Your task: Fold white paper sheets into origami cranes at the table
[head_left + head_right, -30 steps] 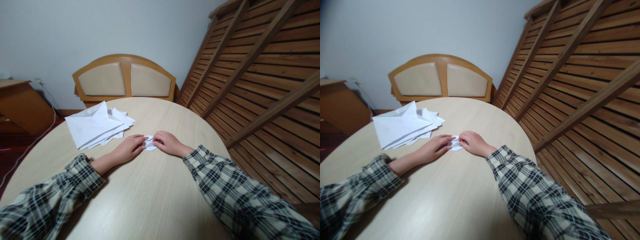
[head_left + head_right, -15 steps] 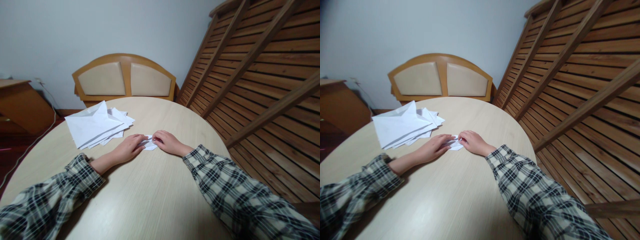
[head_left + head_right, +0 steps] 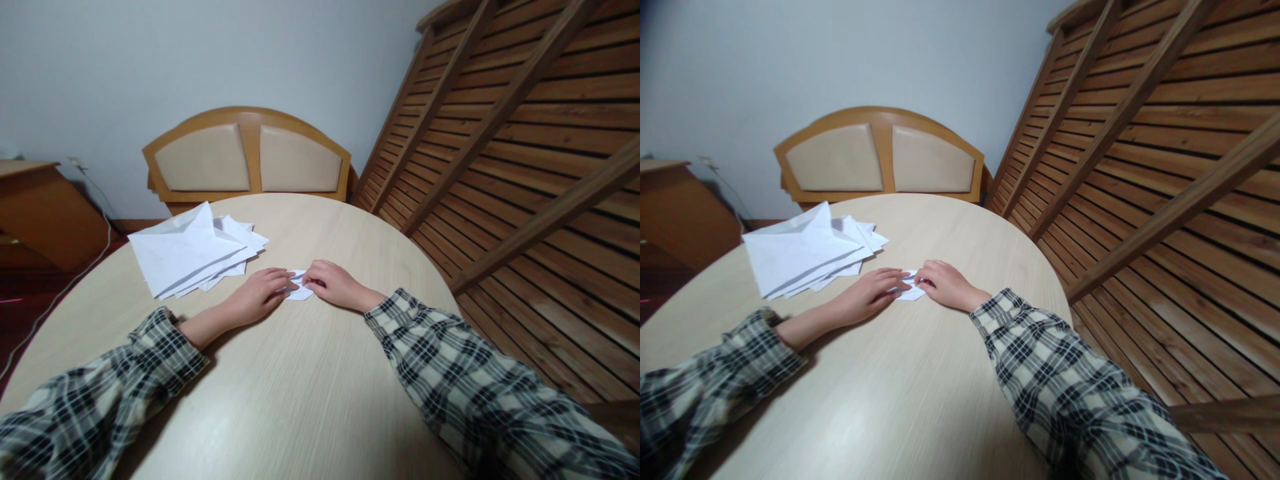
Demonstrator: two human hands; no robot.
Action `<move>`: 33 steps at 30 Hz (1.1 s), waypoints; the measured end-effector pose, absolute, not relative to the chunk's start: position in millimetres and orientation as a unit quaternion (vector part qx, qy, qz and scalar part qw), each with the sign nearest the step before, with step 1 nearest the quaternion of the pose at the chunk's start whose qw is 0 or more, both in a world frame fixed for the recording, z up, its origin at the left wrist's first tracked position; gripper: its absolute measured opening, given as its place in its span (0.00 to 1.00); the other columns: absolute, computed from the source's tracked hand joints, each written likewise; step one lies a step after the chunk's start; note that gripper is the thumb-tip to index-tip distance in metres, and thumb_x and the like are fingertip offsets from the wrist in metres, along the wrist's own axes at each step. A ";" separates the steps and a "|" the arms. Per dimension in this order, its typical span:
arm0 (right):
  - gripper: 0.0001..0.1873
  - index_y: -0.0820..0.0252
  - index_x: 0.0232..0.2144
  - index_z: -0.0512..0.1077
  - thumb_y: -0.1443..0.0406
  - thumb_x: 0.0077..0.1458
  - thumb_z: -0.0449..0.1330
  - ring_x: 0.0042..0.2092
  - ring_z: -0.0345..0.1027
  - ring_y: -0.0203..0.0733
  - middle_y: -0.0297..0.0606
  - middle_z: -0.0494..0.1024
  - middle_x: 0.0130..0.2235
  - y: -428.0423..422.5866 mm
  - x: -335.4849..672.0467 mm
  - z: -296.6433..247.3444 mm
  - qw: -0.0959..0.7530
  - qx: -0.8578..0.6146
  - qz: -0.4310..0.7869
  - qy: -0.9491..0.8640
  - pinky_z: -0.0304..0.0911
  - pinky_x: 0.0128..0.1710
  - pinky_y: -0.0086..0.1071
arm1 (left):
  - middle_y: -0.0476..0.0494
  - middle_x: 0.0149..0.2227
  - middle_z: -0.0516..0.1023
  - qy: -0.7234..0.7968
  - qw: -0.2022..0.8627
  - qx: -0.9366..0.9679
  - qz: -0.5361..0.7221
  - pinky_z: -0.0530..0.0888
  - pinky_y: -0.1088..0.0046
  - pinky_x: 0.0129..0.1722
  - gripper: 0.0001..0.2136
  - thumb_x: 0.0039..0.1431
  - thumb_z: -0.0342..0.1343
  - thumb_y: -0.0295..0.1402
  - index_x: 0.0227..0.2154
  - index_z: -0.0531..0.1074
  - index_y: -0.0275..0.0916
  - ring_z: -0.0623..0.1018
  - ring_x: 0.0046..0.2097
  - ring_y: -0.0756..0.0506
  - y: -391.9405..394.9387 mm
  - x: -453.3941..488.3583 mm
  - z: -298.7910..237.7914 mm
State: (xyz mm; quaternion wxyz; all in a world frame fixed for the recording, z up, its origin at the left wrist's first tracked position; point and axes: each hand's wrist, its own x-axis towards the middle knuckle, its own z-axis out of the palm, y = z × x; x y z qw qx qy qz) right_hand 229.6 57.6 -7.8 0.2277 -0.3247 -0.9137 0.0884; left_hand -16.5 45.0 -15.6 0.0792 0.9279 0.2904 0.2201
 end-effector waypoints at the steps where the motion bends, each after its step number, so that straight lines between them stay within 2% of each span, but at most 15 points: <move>1: 0.07 0.60 0.36 0.75 0.68 0.64 0.57 0.42 0.66 0.41 0.39 0.74 0.36 57.5 229.5 -8.1 0.228 -0.326 0.087 -0.913 0.59 0.44 0.34 | 0.39 0.55 0.77 0.289 0.079 0.928 0.220 0.70 0.52 0.59 0.13 0.67 0.50 0.28 0.51 0.74 0.41 0.73 0.58 0.40 44.8 -16.3 -14.7; 9: 0.08 0.60 0.36 0.75 0.68 0.64 0.56 0.42 0.66 0.42 0.39 0.74 0.37 55.8 229.0 -8.0 0.227 -0.327 0.085 -0.913 0.60 0.45 0.35 | 0.38 0.55 0.77 0.283 0.079 0.928 0.229 0.71 0.52 0.58 0.14 0.67 0.49 0.27 0.49 0.75 0.41 0.74 0.58 0.40 45.8 -17.3 -14.0; 18: 0.05 0.60 0.40 0.68 0.70 0.60 0.55 0.42 0.65 0.42 0.40 0.74 0.40 53.1 227.9 -9.8 0.256 -0.353 0.098 -0.894 0.60 0.44 0.35 | 0.37 0.55 0.77 0.286 0.082 0.928 0.227 0.72 0.53 0.57 0.13 0.65 0.51 0.25 0.49 0.75 0.40 0.74 0.57 0.40 45.2 -15.6 -12.9; 33: 0.10 0.59 0.43 0.68 0.72 0.61 0.52 0.45 0.64 0.45 0.42 0.72 0.44 45.1 224.8 -3.3 0.184 -0.379 0.041 -0.906 0.57 0.45 0.38 | 0.37 0.55 0.77 0.284 0.084 0.928 0.225 0.72 0.52 0.57 0.15 0.64 0.50 0.24 0.49 0.74 0.41 0.74 0.57 0.40 42.5 -15.2 -9.3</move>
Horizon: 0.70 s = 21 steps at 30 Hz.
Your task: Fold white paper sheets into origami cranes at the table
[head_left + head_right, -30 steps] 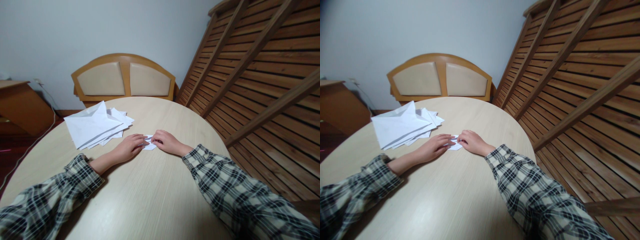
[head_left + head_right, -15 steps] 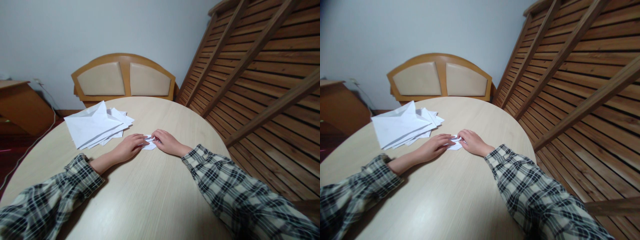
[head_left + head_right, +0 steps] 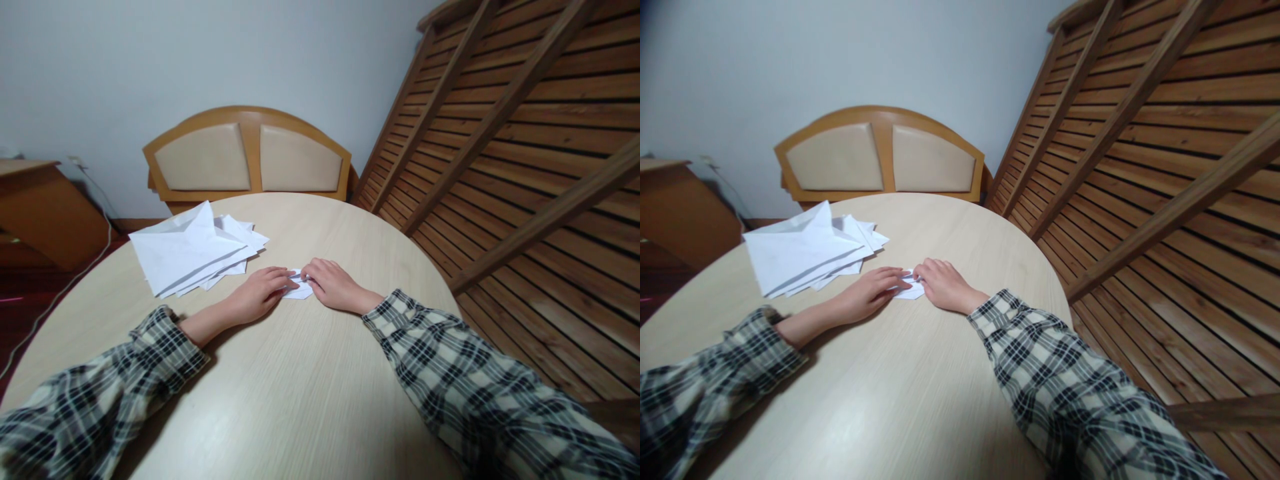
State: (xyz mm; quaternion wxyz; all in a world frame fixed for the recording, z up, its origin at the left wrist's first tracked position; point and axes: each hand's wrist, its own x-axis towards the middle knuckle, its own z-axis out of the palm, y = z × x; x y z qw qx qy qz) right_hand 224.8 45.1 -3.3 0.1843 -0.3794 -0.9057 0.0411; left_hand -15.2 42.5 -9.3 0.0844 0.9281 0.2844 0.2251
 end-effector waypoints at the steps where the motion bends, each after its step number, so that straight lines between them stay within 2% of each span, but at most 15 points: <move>1: 0.11 0.59 0.43 0.68 0.73 0.60 0.51 0.45 0.64 0.45 0.42 0.72 0.44 45.1 225.1 -3.4 0.182 -0.377 0.038 -0.907 0.57 0.46 0.39 | 0.38 0.55 0.77 0.285 0.085 0.928 0.226 0.72 0.52 0.57 0.15 0.64 0.50 0.24 0.49 0.74 0.41 0.74 0.58 0.40 42.2 -15.2 -9.1; 8: 0.16 0.59 0.42 0.68 0.78 0.55 0.48 0.44 0.62 0.45 0.42 0.70 0.43 48.2 228.0 -8.7 0.183 -0.358 0.031 -0.915 0.58 0.46 0.38 | 0.38 0.56 0.76 0.291 0.076 0.930 0.213 0.72 0.53 0.58 0.16 0.63 0.50 0.22 0.50 0.74 0.41 0.74 0.58 0.41 41.1 -14.9 -7.5; 15: 0.12 0.59 0.36 0.66 0.77 0.53 0.49 0.41 0.62 0.44 0.41 0.70 0.39 46.8 226.1 -4.9 0.199 -0.368 0.043 -0.907 0.58 0.42 0.37 | 0.39 0.56 0.77 0.285 0.086 0.927 0.229 0.71 0.51 0.58 0.16 0.63 0.49 0.22 0.49 0.74 0.41 0.74 0.58 0.41 43.4 -16.2 -12.1; 21: 0.12 0.60 0.43 0.70 0.72 0.59 0.51 0.46 0.63 0.46 0.44 0.72 0.43 46.5 226.2 -2.1 0.232 -0.364 0.030 -0.902 0.59 0.46 0.39 | 0.36 0.55 0.77 0.298 0.090 0.919 0.240 0.73 0.52 0.56 0.16 0.62 0.49 0.22 0.50 0.72 0.39 0.75 0.56 0.40 40.7 -14.7 -10.9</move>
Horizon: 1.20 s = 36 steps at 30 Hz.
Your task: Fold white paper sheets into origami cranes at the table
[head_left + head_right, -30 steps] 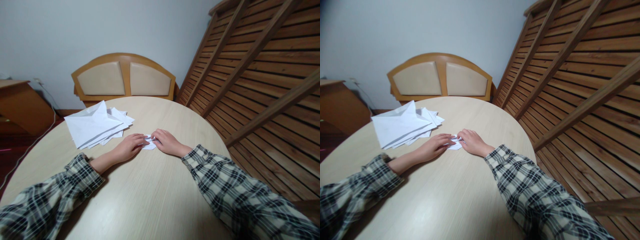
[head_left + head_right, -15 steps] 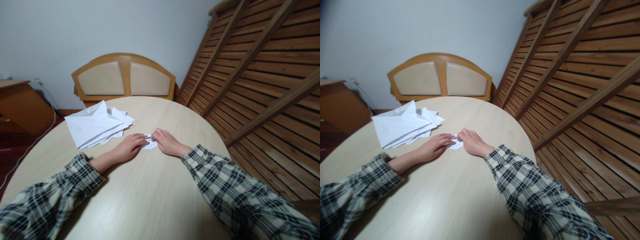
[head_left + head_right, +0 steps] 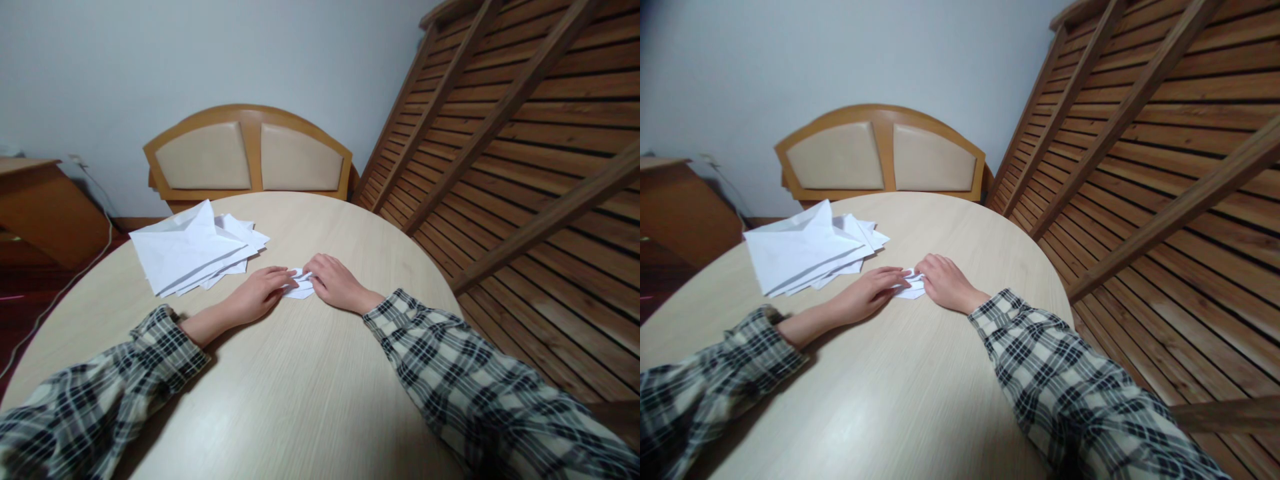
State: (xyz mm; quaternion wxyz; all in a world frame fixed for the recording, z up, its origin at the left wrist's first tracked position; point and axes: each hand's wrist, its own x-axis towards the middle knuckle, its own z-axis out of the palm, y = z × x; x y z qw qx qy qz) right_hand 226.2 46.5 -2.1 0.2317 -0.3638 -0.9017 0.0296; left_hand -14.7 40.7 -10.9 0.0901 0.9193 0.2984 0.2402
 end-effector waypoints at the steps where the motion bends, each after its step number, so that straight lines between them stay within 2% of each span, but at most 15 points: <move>1: 0.12 0.61 0.45 0.70 0.72 0.61 0.51 0.47 0.63 0.46 0.44 0.72 0.44 46.7 226.5 -2.2 0.229 -0.362 0.027 -0.903 0.59 0.47 0.39 | 0.35 0.53 0.77 0.307 0.091 0.916 0.242 0.74 0.54 0.54 0.15 0.62 0.49 0.23 0.49 0.71 0.38 0.76 0.54 0.40 39.8 -14.3 -10.2; 5: 0.16 0.59 0.50 0.72 0.71 0.62 0.53 0.47 0.64 0.46 0.44 0.72 0.46 47.6 227.6 -3.6 0.216 -0.352 0.035 -0.910 0.59 0.48 0.39 | 0.36 0.46 0.79 0.331 0.104 0.901 0.259 0.77 0.58 0.46 0.09 0.63 0.48 0.26 0.45 0.68 0.38 0.78 0.46 0.41 36.2 -14.2 -9.7; 9: 0.14 0.58 0.48 0.75 0.71 0.63 0.54 0.48 0.64 0.45 0.43 0.74 0.47 49.0 228.0 -5.4 0.213 -0.341 0.032 -0.915 0.59 0.48 0.40 | 0.35 0.50 0.78 0.325 0.107 0.900 0.270 0.76 0.57 0.49 0.13 0.64 0.49 0.27 0.50 0.66 0.38 0.77 0.50 0.41 35.8 -15.9 -12.1; 17: 0.12 0.57 0.45 0.78 0.69 0.63 0.56 0.47 0.65 0.44 0.41 0.76 0.44 51.6 228.4 -7.3 0.207 -0.341 0.029 -0.917 0.59 0.47 0.38 | 0.34 0.55 0.76 0.320 0.103 0.912 0.236 0.73 0.53 0.56 0.17 0.66 0.48 0.27 0.56 0.70 0.38 0.76 0.54 0.40 39.8 -15.6 -12.2; 22: 0.11 0.57 0.44 0.78 0.70 0.63 0.57 0.47 0.65 0.44 0.41 0.77 0.45 50.7 226.3 -6.7 0.200 -0.349 0.024 -0.915 0.57 0.46 0.38 | 0.35 0.55 0.77 0.312 0.089 0.915 0.240 0.73 0.52 0.57 0.16 0.65 0.49 0.26 0.54 0.72 0.38 0.76 0.56 0.40 38.1 -14.6 -9.3; 26: 0.10 0.57 0.43 0.78 0.69 0.63 0.58 0.48 0.64 0.45 0.41 0.78 0.46 48.5 223.7 -4.1 0.193 -0.353 0.004 -0.916 0.55 0.47 0.39 | 0.35 0.54 0.78 0.298 0.027 0.926 0.230 0.72 0.50 0.58 0.14 0.65 0.50 0.26 0.51 0.74 0.37 0.74 0.58 0.37 37.9 -13.4 -7.8; 30: 0.09 0.58 0.42 0.78 0.68 0.63 0.58 0.49 0.64 0.46 0.41 0.79 0.45 48.8 222.9 -2.8 0.190 -0.352 -0.004 -0.916 0.52 0.47 0.41 | 0.35 0.52 0.80 0.294 -0.024 0.932 0.209 0.73 0.49 0.57 0.13 0.66 0.51 0.26 0.50 0.76 0.34 0.77 0.55 0.36 37.4 -11.5 -8.5; 36: 0.09 0.59 0.42 0.78 0.68 0.64 0.57 0.48 0.66 0.44 0.40 0.80 0.44 49.9 224.3 -2.8 0.181 -0.354 0.010 -0.918 0.52 0.47 0.40 | 0.31 0.51 0.80 0.296 -0.019 0.931 0.213 0.76 0.52 0.54 0.15 0.67 0.48 0.26 0.51 0.75 0.33 0.80 0.52 0.38 34.1 -9.3 -13.7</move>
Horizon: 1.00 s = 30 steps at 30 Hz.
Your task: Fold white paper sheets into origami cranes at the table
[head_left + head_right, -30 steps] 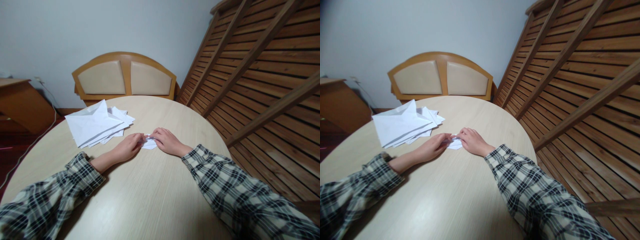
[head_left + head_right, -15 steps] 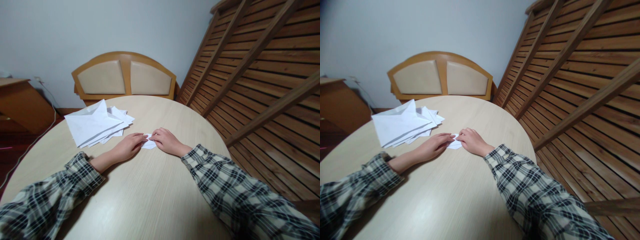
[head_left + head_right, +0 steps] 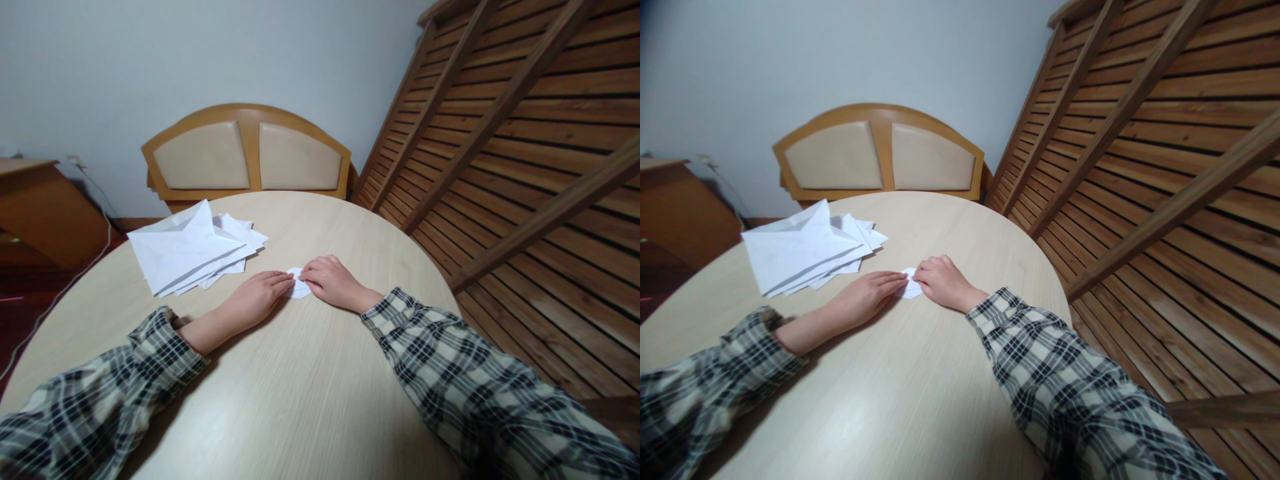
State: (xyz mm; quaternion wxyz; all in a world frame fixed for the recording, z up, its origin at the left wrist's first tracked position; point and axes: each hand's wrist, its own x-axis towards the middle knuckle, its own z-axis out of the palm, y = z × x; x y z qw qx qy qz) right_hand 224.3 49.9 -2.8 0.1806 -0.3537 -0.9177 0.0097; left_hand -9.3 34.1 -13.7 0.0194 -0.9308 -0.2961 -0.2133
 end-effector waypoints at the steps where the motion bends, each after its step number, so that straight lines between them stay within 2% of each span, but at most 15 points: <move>1: 0.09 0.59 0.42 0.78 0.68 0.64 0.57 0.48 0.67 0.44 0.40 0.80 0.44 49.6 224.5 -2.5 0.180 -0.354 0.012 -0.918 0.52 0.47 0.39 | 0.31 0.52 0.80 -0.295 0.023 -0.931 -0.214 0.76 0.52 0.54 0.15 0.68 0.47 0.26 0.51 0.74 0.33 0.80 0.52 0.38 33.3 -8.9 -13.4; 5: 0.09 0.59 0.42 0.78 0.68 0.64 0.57 0.48 0.67 0.44 0.41 0.80 0.44 47.6 224.7 0.0 0.178 -0.355 0.014 -0.918 0.52 0.47 0.39 | 0.32 0.51 0.80 -0.291 0.021 -0.933 -0.211 0.77 0.55 0.53 0.14 0.67 0.49 0.26 0.52 0.73 0.33 0.81 0.51 0.39 30.3 -7.0 -7.7; 13: 0.11 0.60 0.42 0.78 0.66 0.66 0.56 0.48 0.68 0.44 0.41 0.80 0.44 45.1 225.6 1.7 0.178 -0.357 0.010 -0.917 0.53 0.48 0.39 | 0.32 0.50 0.81 -0.264 0.050 -0.941 -0.204 0.78 0.53 0.51 0.11 0.66 0.53 0.26 0.47 0.76 0.33 0.80 0.50 0.37 30.1 -7.0 -3.2; 17: 0.11 0.59 0.44 0.78 0.65 0.65 0.57 0.51 0.69 0.45 0.41 0.80 0.47 45.7 225.6 -0.5 0.185 -0.359 0.001 -0.915 0.54 0.49 0.39 | 0.32 0.49 0.81 -0.260 0.050 -0.941 -0.211 0.78 0.54 0.50 0.11 0.66 0.53 0.26 0.48 0.76 0.33 0.80 0.50 0.37 31.1 -7.6 -5.0; 23: 0.13 0.57 0.48 0.77 0.67 0.66 0.55 0.51 0.73 0.42 0.38 0.81 0.51 46.4 223.7 -2.8 0.170 -0.348 0.021 -0.922 0.57 0.49 0.37 | 0.34 0.48 0.81 -0.269 0.011 -0.935 -0.230 0.77 0.55 0.51 0.11 0.66 0.53 0.26 0.48 0.75 0.35 0.79 0.50 0.38 31.7 -7.2 -6.9; 30: 0.12 0.57 0.44 0.78 0.68 0.65 0.54 0.45 0.74 0.40 0.39 0.83 0.44 44.3 219.9 -1.2 0.161 -0.360 0.007 -0.919 0.59 0.46 0.35 | 0.33 0.44 0.79 -0.344 -0.025 -0.906 -0.245 0.78 0.60 0.44 0.10 0.64 0.50 0.24 0.45 0.73 0.33 0.79 0.43 0.40 33.6 -10.9 -11.0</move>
